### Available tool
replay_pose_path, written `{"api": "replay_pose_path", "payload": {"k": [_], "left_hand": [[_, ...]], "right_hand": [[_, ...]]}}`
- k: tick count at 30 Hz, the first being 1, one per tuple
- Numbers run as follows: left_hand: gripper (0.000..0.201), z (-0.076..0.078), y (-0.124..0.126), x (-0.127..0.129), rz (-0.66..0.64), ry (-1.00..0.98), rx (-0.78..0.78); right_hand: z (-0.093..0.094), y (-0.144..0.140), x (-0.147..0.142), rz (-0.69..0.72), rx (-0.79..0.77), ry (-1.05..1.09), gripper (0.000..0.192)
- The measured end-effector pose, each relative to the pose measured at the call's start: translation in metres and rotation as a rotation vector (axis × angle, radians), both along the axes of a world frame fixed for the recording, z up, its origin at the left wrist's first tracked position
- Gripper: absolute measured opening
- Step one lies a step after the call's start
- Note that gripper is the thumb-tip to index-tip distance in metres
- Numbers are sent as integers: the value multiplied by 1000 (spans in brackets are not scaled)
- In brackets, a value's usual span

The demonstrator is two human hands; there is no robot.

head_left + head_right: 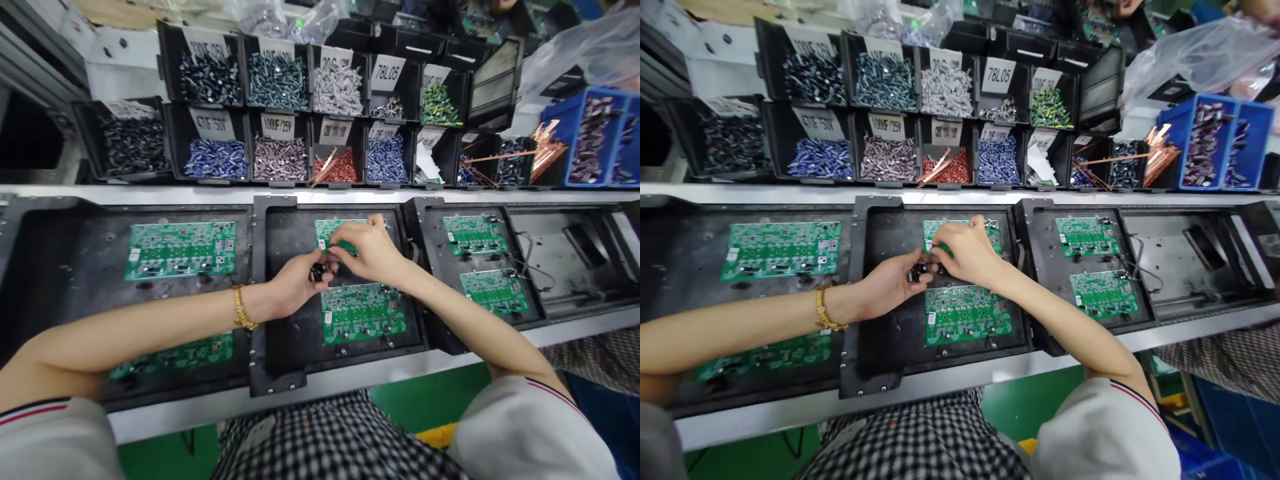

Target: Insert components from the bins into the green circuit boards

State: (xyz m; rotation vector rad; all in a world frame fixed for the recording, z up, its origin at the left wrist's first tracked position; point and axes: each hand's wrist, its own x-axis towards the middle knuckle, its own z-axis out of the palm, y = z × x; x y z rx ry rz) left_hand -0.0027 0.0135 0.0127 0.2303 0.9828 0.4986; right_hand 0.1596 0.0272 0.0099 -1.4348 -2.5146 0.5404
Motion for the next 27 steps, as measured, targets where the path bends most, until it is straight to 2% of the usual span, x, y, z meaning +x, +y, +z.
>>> {"api": "replay_pose_path", "payload": {"k": [3, 6, 13, 18, 27], "left_hand": [[24, -3, -7, -15, -62, 42, -6], [26, -6, -12, -23, -137, 57, 41], [21, -5, -17, -25, -117, 39, 16], [15, -7, -18, -24, -89, 54, 20], [25, -9, -15, -18, -55, 53, -87]], "right_hand": [[-18, 14, -5, 44, -32, -16, 13], [-28, 20, -5, 59, -49, 5, 13], [-25, 16, -4, 95, -73, 2, 12], [-27, 13, -3, 97, -37, -11, 12], [-21, 11, -7, 119, 15, -144, 19]]}}
